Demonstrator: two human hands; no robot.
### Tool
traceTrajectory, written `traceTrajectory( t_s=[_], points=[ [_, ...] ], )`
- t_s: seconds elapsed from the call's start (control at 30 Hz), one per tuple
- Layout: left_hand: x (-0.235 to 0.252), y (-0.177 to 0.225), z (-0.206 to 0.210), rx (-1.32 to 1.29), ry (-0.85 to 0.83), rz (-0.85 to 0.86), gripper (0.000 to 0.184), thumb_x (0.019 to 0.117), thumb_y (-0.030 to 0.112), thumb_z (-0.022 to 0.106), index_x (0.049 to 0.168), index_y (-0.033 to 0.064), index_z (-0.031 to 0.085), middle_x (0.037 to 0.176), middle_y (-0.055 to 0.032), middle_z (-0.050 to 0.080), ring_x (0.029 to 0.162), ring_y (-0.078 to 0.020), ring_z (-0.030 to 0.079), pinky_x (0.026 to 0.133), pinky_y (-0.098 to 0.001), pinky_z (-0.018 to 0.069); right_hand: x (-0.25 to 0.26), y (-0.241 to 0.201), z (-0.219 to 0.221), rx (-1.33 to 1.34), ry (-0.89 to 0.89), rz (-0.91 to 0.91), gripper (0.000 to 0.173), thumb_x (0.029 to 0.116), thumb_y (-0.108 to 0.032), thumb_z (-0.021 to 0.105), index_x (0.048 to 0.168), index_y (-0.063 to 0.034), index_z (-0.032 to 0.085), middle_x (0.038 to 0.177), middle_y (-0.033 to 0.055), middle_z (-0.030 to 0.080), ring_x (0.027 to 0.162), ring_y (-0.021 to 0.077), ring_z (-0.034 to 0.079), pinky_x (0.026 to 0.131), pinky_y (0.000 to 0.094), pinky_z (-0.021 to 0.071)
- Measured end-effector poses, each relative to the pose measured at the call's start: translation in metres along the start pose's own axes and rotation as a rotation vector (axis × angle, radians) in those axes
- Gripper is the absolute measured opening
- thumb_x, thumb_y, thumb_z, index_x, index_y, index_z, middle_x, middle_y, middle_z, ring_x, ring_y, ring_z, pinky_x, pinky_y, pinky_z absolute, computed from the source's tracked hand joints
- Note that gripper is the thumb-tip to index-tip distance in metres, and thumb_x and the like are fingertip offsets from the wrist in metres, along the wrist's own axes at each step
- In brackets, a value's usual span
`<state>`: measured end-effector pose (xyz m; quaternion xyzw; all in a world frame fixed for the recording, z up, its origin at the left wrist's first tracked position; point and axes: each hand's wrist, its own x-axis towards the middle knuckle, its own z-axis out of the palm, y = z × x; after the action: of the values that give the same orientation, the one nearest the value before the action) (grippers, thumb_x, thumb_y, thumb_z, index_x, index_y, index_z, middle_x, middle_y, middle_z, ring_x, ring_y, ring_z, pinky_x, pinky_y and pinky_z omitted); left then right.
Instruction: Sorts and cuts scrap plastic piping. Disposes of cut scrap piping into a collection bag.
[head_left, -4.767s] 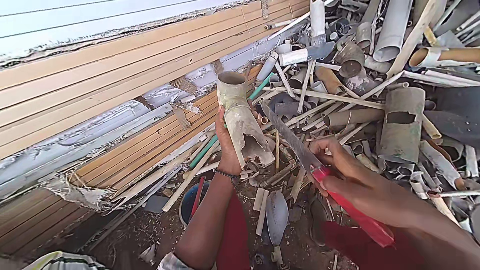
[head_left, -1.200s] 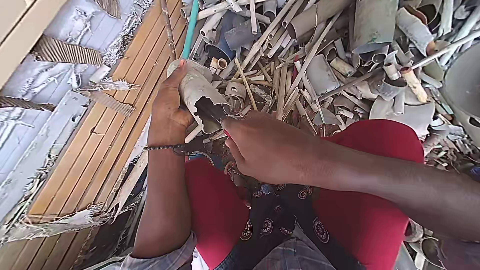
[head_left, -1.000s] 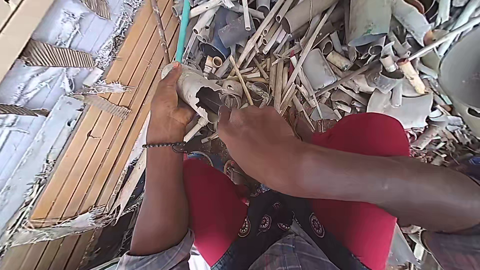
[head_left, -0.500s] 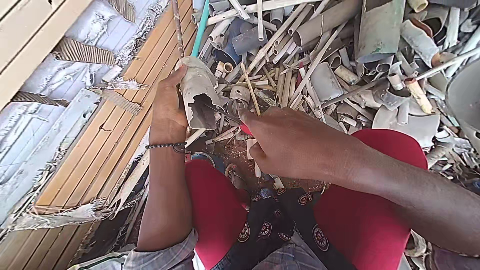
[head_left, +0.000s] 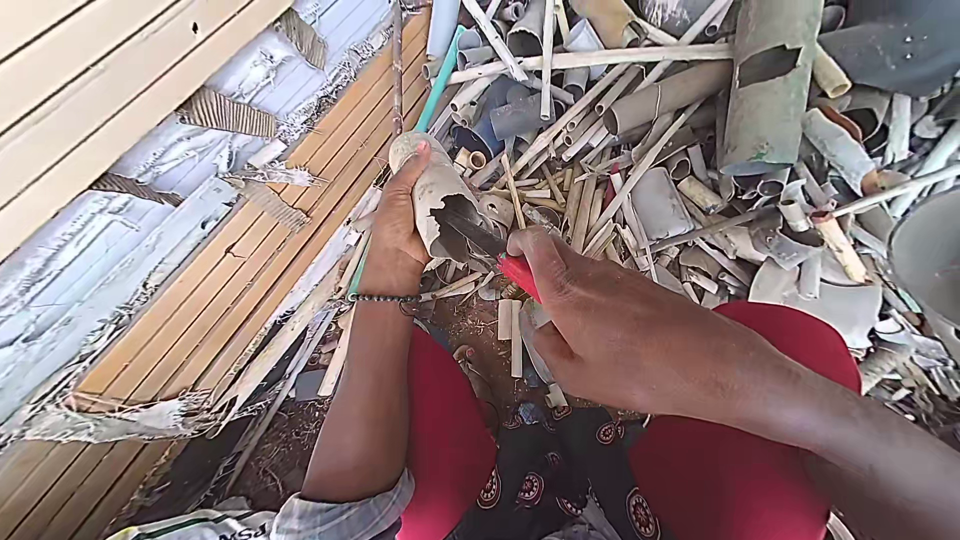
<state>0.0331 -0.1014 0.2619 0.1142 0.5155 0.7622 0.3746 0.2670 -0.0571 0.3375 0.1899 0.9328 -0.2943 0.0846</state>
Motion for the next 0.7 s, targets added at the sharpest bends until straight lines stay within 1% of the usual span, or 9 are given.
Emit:
traceTrajectory(
  t_s=[0.07, 0.13, 0.2, 0.27, 0.37, 0.47, 0.53, 0.63, 0.7],
  points=[
    [0.002, 0.001, -0.003, -0.009, 0.068, 0.023, 0.039, 0.1097, 0.045, 0.036, 0.125, 0.0147, 0.056, 0.099, -0.0049, 0.069, 0.090, -0.0157, 0.070, 0.077, -0.0362, 0.0611, -0.007, 0.003, -0.001, -0.035, 0.016, -0.047, 0.058, 0.0926, -0.018, 0.065, 0.146, -0.0142, 0.043, 0.109, 0.0069, 0.054, 0.075, 0.0139, 0.059, 0.059, 0.0305, 0.0490],
    [0.003, 0.004, -0.008, -0.051, 0.148, -0.012, 0.048, 0.1093, 0.051, 0.028, 0.130, 0.0159, 0.054, 0.105, -0.0059, 0.068, 0.096, -0.0178, 0.069, 0.081, -0.0407, 0.0591, -0.014, 0.008, 0.007, -0.154, 0.132, -0.114, 0.049, 0.0929, -0.017, 0.063, 0.141, -0.0115, 0.052, 0.105, 0.0084, 0.059, 0.075, 0.0176, 0.061, 0.058, 0.0323, 0.0495],
    [0.004, 0.005, -0.009, -0.084, 0.182, -0.048, 0.047, 0.1086, 0.051, 0.032, 0.132, 0.0167, 0.053, 0.110, -0.0064, 0.068, 0.101, -0.0196, 0.068, 0.084, -0.0439, 0.0581, -0.018, 0.010, 0.019, -0.301, 0.337, -0.153, 0.049, 0.0939, -0.014, 0.060, 0.142, -0.0078, 0.058, 0.101, 0.0134, 0.064, 0.070, 0.0240, 0.065, 0.053, 0.0342, 0.0502],
    [0.005, 0.004, -0.008, -0.104, 0.192, -0.044, 0.036, 0.1073, 0.045, 0.043, 0.128, 0.0174, 0.053, 0.106, -0.0047, 0.067, 0.097, -0.0178, 0.068, 0.082, -0.0413, 0.0590, -0.014, 0.008, 0.029, -0.396, 0.515, -0.151, 0.047, 0.0943, -0.011, 0.060, 0.141, -0.0052, 0.060, 0.088, 0.0138, 0.060, 0.057, 0.0246, 0.060, 0.045, 0.0323, 0.0445],
    [0.005, 0.002, -0.002, -0.101, 0.205, -0.006, 0.021, 0.1043, 0.033, 0.052, 0.117, 0.0174, 0.053, 0.096, -0.0027, 0.066, 0.090, -0.0151, 0.068, 0.078, -0.0380, 0.0594, -0.004, 0.000, 0.041, -0.478, 0.621, -0.108, 0.055, 0.0919, -0.005, 0.063, 0.146, -0.0046, 0.057, 0.081, 0.0171, 0.057, 0.048, 0.0233, 0.054, 0.039, 0.0300, 0.0375],
    [0.005, 0.000, 0.004, -0.101, 0.186, 0.039, 0.015, 0.1040, 0.025, 0.052, 0.116, 0.0161, 0.052, 0.095, -0.0038, 0.065, 0.087, -0.0157, 0.068, 0.075, -0.0384, 0.0600, 0.005, -0.006, 0.049, -0.512, 0.614, -0.067, 0.055, 0.0898, -0.006, 0.067, 0.143, -0.0001, 0.058, 0.078, 0.0166, 0.058, 0.048, 0.0220, 0.055, 0.040, 0.0276, 0.0368],
    [0.005, -0.002, 0.005, -0.104, 0.156, 0.051, 0.012, 0.1044, 0.025, 0.049, 0.112, 0.0163, 0.053, 0.093, -0.0033, 0.065, 0.086, -0.0149, 0.068, 0.075, -0.0377, 0.0599, 0.010, -0.008, 0.046, -0.411, 0.537, -0.101, 0.055, 0.0896, -0.006, 0.067, 0.143, 0.0033, 0.057, 0.076, 0.0141, 0.059, 0.055, 0.0233, 0.058, 0.044, 0.0285, 0.0401],
    [0.004, -0.004, 0.005, -0.116, 0.083, 0.096, 0.009, 0.1050, 0.020, 0.046, 0.105, 0.0156, 0.053, 0.087, -0.0025, 0.064, 0.082, -0.0129, 0.068, 0.074, -0.0340, 0.0599, 0.011, -0.002, 0.024, -0.173, 0.342, -0.175, 0.039, 0.1036, -0.019, 0.058, 0.139, -0.0017, 0.057, 0.079, 0.0061, 0.062, 0.067, 0.0180, 0.062, 0.054, 0.0285, 0.0484],
    [0.004, -0.003, 0.000, -0.112, 0.047, 0.115, 0.013, 0.1058, 0.020, 0.043, 0.102, 0.0156, 0.054, 0.084, -0.0020, 0.065, 0.081, -0.0120, 0.068, 0.073, -0.0324, 0.0594, 0.010, 0.004, 0.011, -0.043, 0.268, -0.185, 0.038, 0.1060, -0.025, 0.055, 0.139, -0.0077, 0.058, 0.080, 0.0018, 0.062, 0.067, 0.0122, 0.061, 0.054, 0.0260, 0.0470]
  ],
)
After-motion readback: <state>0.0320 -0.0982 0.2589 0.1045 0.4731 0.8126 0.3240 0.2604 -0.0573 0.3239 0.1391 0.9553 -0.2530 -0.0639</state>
